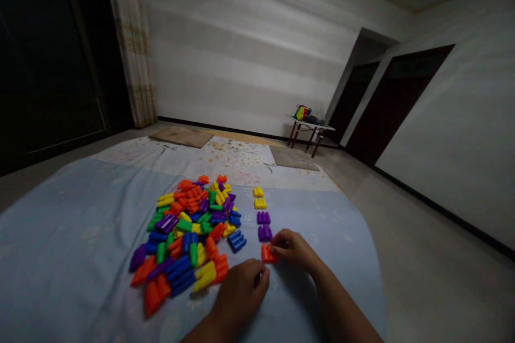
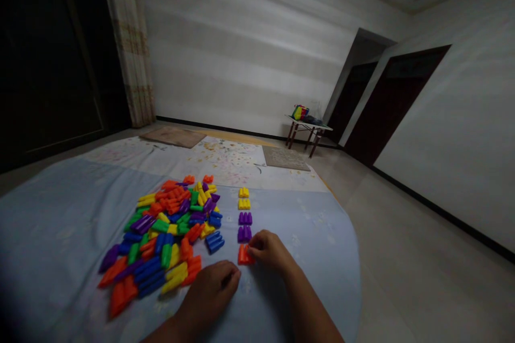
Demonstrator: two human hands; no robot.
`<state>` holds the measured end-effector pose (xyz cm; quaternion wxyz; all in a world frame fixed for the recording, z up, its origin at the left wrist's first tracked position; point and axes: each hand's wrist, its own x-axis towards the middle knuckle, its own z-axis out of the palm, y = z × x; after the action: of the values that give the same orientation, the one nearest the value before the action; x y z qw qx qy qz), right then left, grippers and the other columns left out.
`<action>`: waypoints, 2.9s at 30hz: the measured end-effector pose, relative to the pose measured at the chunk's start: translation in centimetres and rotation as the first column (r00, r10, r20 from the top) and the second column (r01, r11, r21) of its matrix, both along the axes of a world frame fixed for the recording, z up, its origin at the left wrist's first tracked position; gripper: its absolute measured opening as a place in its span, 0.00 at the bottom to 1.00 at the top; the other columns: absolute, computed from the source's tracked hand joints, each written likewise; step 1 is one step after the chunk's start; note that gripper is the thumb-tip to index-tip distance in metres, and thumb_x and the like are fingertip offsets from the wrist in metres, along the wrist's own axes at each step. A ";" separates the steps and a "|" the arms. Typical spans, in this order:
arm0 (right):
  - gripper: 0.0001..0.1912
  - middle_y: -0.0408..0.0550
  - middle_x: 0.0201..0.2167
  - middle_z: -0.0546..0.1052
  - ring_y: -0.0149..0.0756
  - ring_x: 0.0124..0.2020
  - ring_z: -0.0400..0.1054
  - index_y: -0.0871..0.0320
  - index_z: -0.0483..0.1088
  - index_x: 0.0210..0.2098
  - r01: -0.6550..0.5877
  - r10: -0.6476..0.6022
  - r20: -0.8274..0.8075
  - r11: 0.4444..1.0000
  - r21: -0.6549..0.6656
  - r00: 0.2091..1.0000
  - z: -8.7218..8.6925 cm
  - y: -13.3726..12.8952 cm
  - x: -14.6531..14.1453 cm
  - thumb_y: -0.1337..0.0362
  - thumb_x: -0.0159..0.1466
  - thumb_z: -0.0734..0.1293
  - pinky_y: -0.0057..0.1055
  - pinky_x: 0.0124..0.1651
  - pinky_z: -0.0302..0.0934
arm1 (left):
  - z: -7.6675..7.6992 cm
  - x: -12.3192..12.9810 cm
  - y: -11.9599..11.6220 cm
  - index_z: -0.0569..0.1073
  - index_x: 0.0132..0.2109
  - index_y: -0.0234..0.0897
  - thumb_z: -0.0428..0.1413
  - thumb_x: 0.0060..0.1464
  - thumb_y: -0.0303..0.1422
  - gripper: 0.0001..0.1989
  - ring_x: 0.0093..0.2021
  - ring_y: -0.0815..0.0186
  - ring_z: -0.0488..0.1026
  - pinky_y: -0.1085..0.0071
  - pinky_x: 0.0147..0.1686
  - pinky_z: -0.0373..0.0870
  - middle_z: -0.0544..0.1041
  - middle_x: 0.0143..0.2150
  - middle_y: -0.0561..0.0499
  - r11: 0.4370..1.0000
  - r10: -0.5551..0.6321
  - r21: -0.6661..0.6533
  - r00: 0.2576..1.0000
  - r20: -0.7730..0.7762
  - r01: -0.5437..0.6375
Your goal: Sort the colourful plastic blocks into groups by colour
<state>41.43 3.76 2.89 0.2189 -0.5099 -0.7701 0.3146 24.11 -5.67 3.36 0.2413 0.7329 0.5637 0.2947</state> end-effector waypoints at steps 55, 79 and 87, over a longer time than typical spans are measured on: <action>0.17 0.38 0.17 0.67 0.27 0.19 0.61 0.60 0.68 0.24 0.174 -0.213 -0.550 0.977 -0.124 0.807 -2.2 0.9 1.0 0.50 0.51 0.65 0.24 0.24 0.55 | 1.1 -3.2 0.1 0.61 0.55 0.38 0.49 0.50 0.32 0.23 0.50 0.62 0.67 0.63 0.48 0.68 0.65 0.54 0.43 0.995 0.087 0.049 0.995 -0.048 -0.085; 0.18 0.38 0.16 0.66 0.24 0.16 0.58 0.60 0.68 0.25 0.191 -0.214 -0.499 0.977 -0.098 0.840 -2.8 1.3 1.1 0.49 0.54 0.64 0.22 0.20 0.52 | 2.1 -2.7 -1.2 0.63 0.57 0.37 0.58 0.42 0.42 0.35 0.55 0.55 0.66 0.61 0.53 0.60 0.70 0.55 0.42 0.986 0.049 -0.129 0.921 -0.387 -0.107; 0.14 0.40 0.19 0.70 0.26 0.20 0.60 0.60 0.71 0.27 0.125 -0.111 -0.404 0.992 0.009 0.908 -1.0 0.1 0.6 0.53 0.53 0.66 0.23 0.25 0.54 | 1.9 -4.3 -0.3 0.72 0.45 0.38 0.43 0.57 0.40 0.17 0.43 0.60 0.71 0.62 0.47 0.60 0.77 0.41 0.46 0.964 0.228 0.216 0.900 -0.371 -0.155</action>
<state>42.07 3.84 1.92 0.4002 -0.4759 -0.6817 0.3857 19.81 -6.01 5.26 0.0254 0.7368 0.6408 0.2142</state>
